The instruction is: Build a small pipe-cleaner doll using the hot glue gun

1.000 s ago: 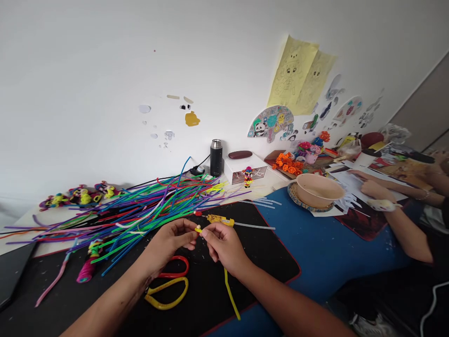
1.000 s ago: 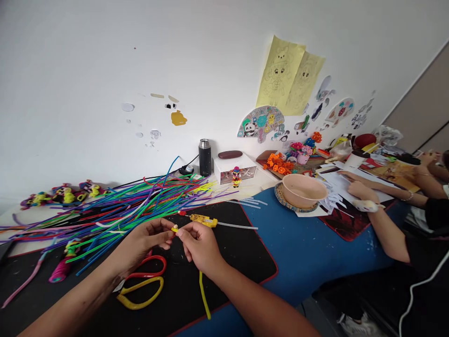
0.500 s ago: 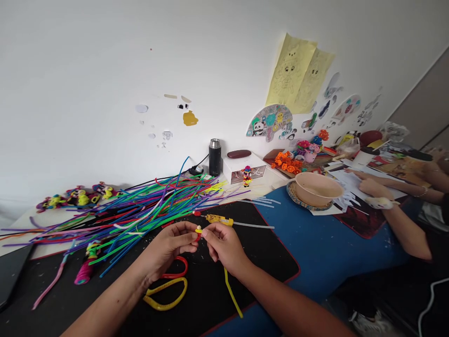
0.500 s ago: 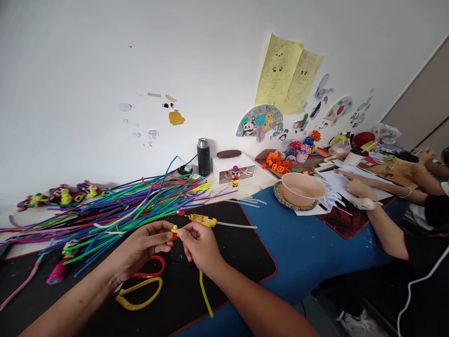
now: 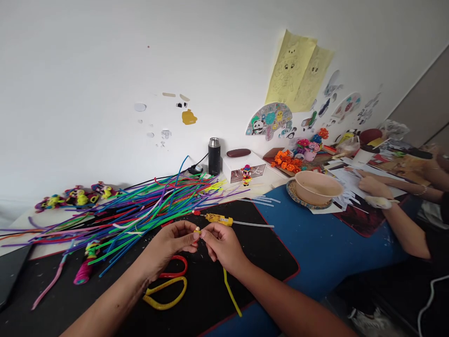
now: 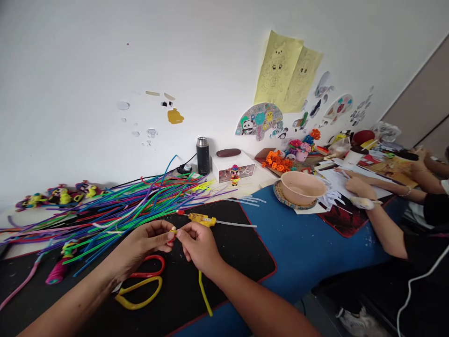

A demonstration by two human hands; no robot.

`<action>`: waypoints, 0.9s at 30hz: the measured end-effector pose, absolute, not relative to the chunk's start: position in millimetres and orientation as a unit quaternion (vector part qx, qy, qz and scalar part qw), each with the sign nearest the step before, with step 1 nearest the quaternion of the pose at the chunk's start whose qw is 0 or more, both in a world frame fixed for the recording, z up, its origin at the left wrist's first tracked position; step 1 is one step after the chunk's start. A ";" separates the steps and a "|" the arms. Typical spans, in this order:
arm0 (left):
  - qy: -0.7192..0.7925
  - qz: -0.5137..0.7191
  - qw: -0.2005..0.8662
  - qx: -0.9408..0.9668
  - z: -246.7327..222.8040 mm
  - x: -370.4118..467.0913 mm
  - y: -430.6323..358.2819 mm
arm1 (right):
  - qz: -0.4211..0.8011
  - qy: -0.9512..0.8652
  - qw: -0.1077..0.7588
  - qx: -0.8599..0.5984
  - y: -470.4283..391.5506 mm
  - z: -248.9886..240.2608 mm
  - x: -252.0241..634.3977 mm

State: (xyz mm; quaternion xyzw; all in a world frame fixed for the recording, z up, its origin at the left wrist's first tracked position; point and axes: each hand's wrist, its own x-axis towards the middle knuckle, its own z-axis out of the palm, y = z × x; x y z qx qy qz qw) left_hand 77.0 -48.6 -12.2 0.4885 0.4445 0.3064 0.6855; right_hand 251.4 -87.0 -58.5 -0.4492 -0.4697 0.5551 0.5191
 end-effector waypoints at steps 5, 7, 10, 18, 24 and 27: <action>0.447 0.321 0.664 0.506 -11.1 77.5 -50.8 | 0.555 -0.470 0.522 -0.446 -86.4 -58.1 249.8; 0.445 0.328 0.662 0.506 -12.1 77.2 -50.5 | 0.557 -0.469 0.523 -0.443 -86.1 -56.7 249.2; 0.441 0.339 0.661 0.504 -14.0 76.4 -48.7 | 0.559 -0.467 0.526 -0.439 -85.4 -54.8 248.0; 0.444 0.379 0.635 0.505 -4.0 66.7 -38.6 | 0.580 -0.466 0.532 -0.403 -72.5 -45.8 238.7; 0.430 0.414 0.614 0.517 2.2 50.7 -20.1 | 0.612 -0.437 0.532 -0.389 -49.4 -40.2 223.3; 0.424 0.427 0.613 0.512 4.1 43.0 -12.3 | 0.615 -0.441 0.530 -0.381 -35.9 -34.3 214.0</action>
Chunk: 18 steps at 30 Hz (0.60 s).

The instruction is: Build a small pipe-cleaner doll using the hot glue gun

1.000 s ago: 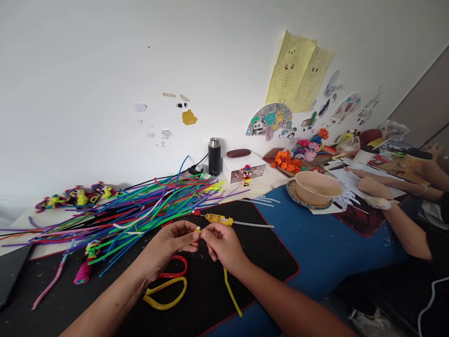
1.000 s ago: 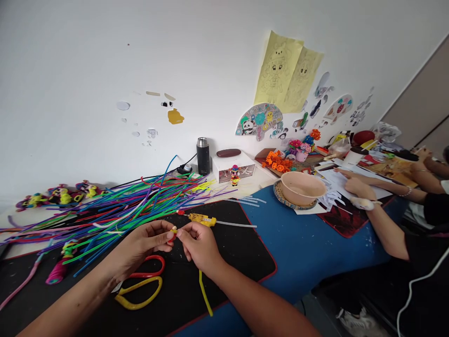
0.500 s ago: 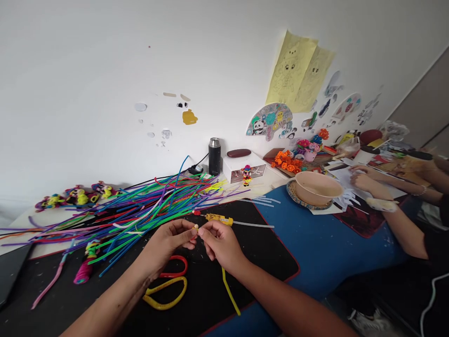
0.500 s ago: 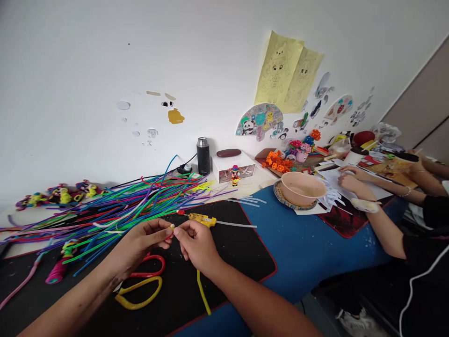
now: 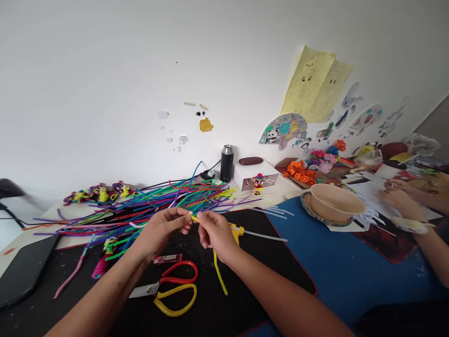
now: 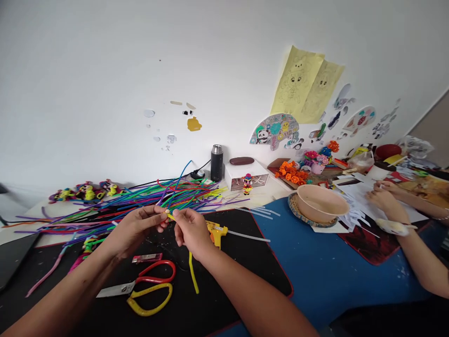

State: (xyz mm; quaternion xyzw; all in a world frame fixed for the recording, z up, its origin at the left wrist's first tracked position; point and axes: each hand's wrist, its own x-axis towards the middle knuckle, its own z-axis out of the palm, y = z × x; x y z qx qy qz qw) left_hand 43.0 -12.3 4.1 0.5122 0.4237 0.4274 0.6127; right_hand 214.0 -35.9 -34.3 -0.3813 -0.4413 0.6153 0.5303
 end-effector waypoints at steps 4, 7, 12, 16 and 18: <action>0.426 0.447 0.589 0.521 7.5 32.4 -4.4 | 0.612 -0.459 0.530 -0.368 -17.1 -25.4 201.4; 0.443 0.458 0.542 0.548 7.4 24.4 1.6 | 0.609 -0.458 0.538 -0.362 -8.6 -27.1 193.2; 0.469 0.454 0.512 0.559 2.9 20.7 5.9 | 0.623 -0.465 0.528 -0.343 -9.4 -46.8 190.9; 0.471 0.437 0.519 0.563 0.4 27.6 3.7 | 0.614 -0.491 0.512 -0.347 -12.4 -52.8 201.7; 0.472 0.429 0.519 0.569 -0.9 30.3 2.7 | 0.607 -0.492 0.517 -0.349 -13.1 -50.2 206.7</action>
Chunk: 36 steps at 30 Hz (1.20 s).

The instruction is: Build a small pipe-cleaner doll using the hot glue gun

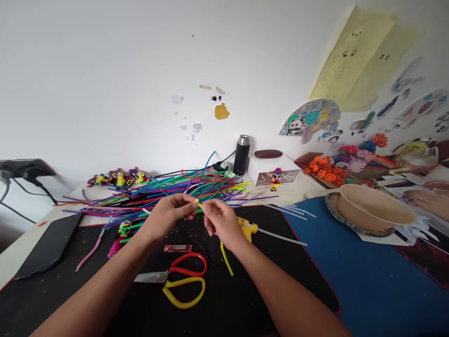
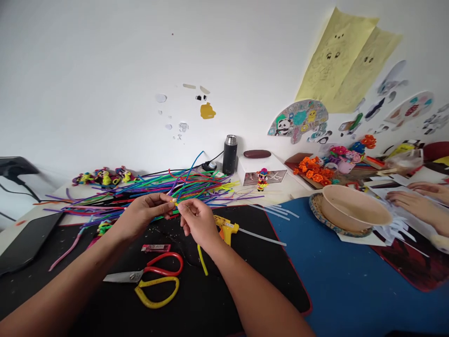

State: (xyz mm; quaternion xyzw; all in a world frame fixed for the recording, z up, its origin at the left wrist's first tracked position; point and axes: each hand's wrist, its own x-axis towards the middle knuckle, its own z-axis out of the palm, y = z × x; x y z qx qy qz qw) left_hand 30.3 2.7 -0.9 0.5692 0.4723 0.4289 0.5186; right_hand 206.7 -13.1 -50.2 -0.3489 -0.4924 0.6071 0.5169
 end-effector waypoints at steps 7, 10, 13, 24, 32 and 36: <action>0.461 0.419 0.497 0.604 -6.8 31.1 -0.5 | 0.594 -0.509 0.512 -0.355 -13.9 -44.6 210.7; 0.464 0.427 0.500 0.594 -6.4 33.8 -2.1 | 0.589 -0.510 0.518 -0.353 -13.5 -44.9 211.7; 0.466 0.432 0.515 0.575 -5.0 38.4 -3.6 | 0.583 -0.510 0.525 -0.354 -13.8 -43.3 212.6; 0.477 0.471 0.489 0.558 -4.7 46.3 -8.4 | 0.592 -0.495 0.528 -0.354 -14.7 -41.2 211.3; 0.477 0.474 0.454 0.585 -9.4 47.5 -10.7 | 0.586 -0.484 0.541 -0.360 -13.7 -42.0 211.6; 0.481 0.479 0.438 0.589 -11.0 47.8 -11.3 | 0.585 -0.483 0.545 -0.357 -14.1 -42.8 211.1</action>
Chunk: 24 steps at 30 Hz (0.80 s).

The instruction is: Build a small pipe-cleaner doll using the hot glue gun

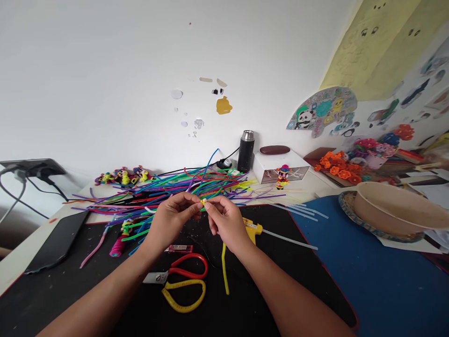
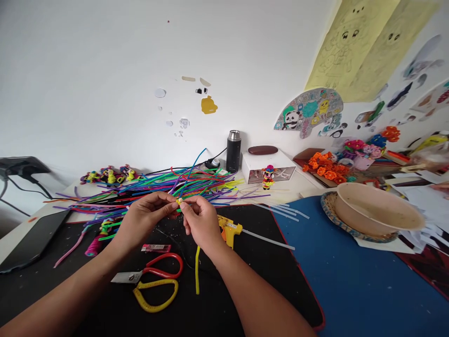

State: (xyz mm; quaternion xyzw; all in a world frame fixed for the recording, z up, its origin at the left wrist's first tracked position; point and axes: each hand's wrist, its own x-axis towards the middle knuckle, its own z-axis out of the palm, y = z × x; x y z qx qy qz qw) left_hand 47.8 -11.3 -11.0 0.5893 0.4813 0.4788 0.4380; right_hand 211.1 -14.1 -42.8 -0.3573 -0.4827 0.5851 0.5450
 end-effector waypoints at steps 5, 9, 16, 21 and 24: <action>0.487 0.479 0.419 0.598 -12.3 49.5 -13.1 | 0.580 -0.483 0.547 -0.363 -15.6 -43.1 209.9; 0.497 0.476 0.413 0.596 -10.8 52.5 -14.3 | 0.577 -0.485 0.544 -0.368 -16.7 -42.4 210.0; 0.498 0.494 0.411 0.582 -11.2 52.8 -15.6 | 0.578 -0.484 0.547 -0.364 -15.4 -43.2 209.8; 0.492 0.499 0.394 0.594 -16.4 51.2 -16.1 | 0.582 -0.476 0.551 -0.362 -15.7 -44.0 209.5; 0.494 0.504 0.383 0.596 -17.8 52.2 -16.3 | 0.586 -0.471 0.552 -0.361 -16.0 -44.7 209.2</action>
